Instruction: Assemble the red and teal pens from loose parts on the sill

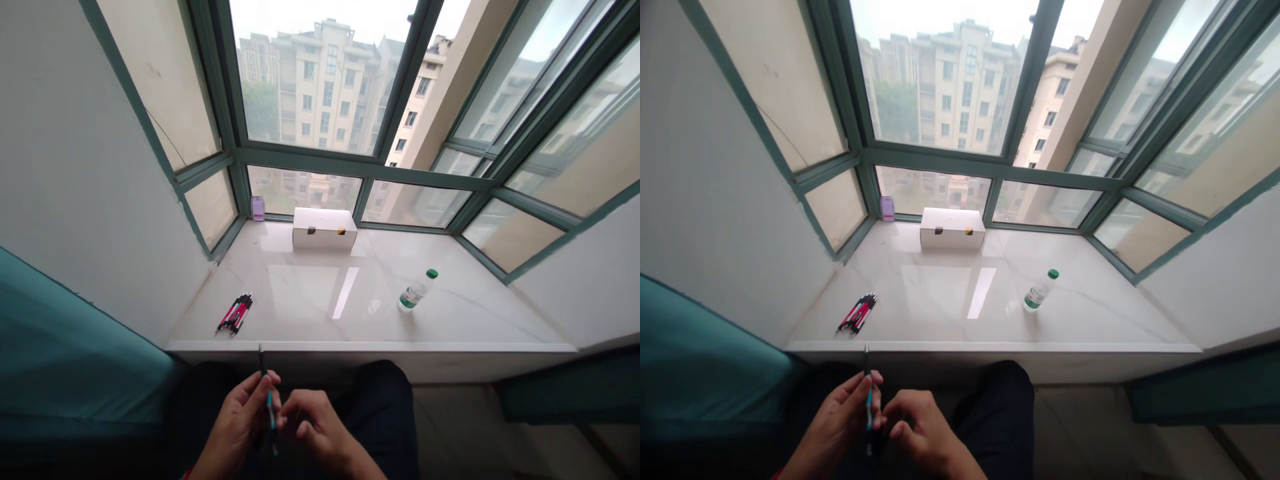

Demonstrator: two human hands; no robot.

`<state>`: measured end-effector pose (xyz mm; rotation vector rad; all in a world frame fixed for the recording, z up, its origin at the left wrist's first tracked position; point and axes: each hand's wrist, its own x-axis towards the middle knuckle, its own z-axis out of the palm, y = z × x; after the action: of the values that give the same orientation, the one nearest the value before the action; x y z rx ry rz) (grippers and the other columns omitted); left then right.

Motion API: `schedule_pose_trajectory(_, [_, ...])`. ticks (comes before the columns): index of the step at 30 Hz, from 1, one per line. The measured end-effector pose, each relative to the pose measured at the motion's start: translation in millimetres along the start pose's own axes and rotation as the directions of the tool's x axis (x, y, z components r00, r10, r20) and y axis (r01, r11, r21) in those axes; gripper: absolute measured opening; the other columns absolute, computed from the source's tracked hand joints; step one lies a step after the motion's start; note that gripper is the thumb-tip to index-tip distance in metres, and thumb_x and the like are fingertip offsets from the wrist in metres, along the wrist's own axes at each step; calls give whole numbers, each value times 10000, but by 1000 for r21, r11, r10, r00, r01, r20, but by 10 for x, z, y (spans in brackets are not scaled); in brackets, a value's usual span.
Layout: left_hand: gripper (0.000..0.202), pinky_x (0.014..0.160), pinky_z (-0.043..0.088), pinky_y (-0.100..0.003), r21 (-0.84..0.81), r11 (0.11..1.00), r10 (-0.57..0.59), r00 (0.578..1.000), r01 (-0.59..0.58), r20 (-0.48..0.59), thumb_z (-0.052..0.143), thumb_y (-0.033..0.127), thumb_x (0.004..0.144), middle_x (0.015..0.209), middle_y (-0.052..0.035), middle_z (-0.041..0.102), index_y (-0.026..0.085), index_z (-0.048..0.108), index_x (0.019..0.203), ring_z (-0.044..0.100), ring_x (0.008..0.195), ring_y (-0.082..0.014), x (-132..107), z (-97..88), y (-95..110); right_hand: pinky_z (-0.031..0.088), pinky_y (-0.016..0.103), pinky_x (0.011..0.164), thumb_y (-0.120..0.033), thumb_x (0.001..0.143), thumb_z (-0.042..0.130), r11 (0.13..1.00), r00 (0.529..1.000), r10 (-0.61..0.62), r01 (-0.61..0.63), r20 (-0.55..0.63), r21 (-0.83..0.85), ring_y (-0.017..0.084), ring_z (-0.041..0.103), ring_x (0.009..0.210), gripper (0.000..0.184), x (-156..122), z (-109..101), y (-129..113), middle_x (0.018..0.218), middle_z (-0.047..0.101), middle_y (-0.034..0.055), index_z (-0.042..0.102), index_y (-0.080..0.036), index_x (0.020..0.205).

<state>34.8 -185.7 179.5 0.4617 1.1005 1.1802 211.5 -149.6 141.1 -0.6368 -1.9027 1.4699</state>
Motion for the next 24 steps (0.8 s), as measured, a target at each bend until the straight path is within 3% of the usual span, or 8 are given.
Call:
schedule_pose_trajectory(3, [463, 500, 466, -243, 140, 982, 141, 985, -127, -100, 697, 546, 763, 616, 41, 549, 178, 687, 1044, 485, 483, -97, 184, -83, 10, 482, 293, 771, -675, 947, 322, 973, 997, 50, -62, -58, -221, 184, 618, 799, 628, 216, -258, 235, 865, 678, 71, 689, -169, 1002])
schedule_pose_trajectory(5, [503, 449, 411, -233, 338, 921, 253, 955, -191, -152, 694, 580, 737, 631, 26, 554, 171, 712, 1028, 464, 484, -107, 393, -238, 46, 478, 324, 849, -578, 972, 387, 877, 956, 143, -242, -257, -415, 209, 624, 889, 504, 415, -515, 501, 928, 692, 86, 691, -178, 1010])
schedule_pose_trajectory(7, [497, 503, 440, -252, 596, 772, 390, 906, -222, -168, 704, 608, 691, 734, -18, 637, 185, 744, 949, 529, 566, -145, 661, -469, 115, 404, 373, 1014, -495, 977, 424, 708, 894, 174, -405, -413, -578, 260, 560, 1147, 438, 596, -780, 818, 1174, 653, 142, 683, -171, 1120])
schedule_pose_trajectory(9, [477, 672, 497, -291, 802, 553, 540, 830, -225, -139, 653, 628, 707, 873, -59, 690, 195, 758, 876, 602, 739, -206, 958, -746, 217, 288, 446, 1113, -470, 960, 455, 480, 801, 265, -593, -537, -647, 325, 339, 1393, 504, 717, -993, 1134, 1476, 437, 180, 577, -158, 1336])
schedule_pose_trajectory(10, [482, 730, 497, -312, 880, 444, 580, 803, -170, -138, 612, 623, 732, 868, -69, 692, 189, 762, 879, 608, 757, -220, 1110, -889, 276, 246, 494, 1125, -475, 959, 448, 386, 752, 330, -659, -570, -646, 350, 247, 1440, 555, 750, -1067, 1274, 1544, 340, 178, 505, -160, 1412])
schedule_pose_trajectory(12, [495, 776, 480, -329, 966, 257, 583, 800, -15, -143, 526, 592, 796, 871, -85, 697, 189, 768, 954, 626, 796, -243, 1404, -1165, 395, 155, 543, 1142, -491, 968, 411, 274, 726, 363, -682, -584, -678, 356, 125, 1479, 613, 771, -1148, 1495, 1605, 212, 153, 383, -184, 1498])
schedule_pose_trajectory(16, [596, 768, 466, -352, 975, 95, 551, 805, 201, -220, 460, 621, 828, 1035, -147, 716, 177, 739, 1111, 647, 929, -308, 1923, -1632, 550, 75, 525, 1153, -482, 992, 325, 214, 758, 272, -649, -593, -730, 313, 93, 1492, 581, 732, -1147, 1695, 1620, 180, 120, 349, -227, 1514])
schedule_pose_trajectory(24, [542, 810, 474, -348, 938, 95, 445, 829, 333, -339, 510, 530, 827, 1128, -188, 722, 124, 731, 1111, 660, 1021, -322, 2469, -2117, 568, 72, 501, 1158, -416, 965, 391, 242, 753, 215, -658, -622, -714, 306, 137, 1485, 538, 718, -1149, 1773, 1604, 244, 105, 430, -233, 1470])
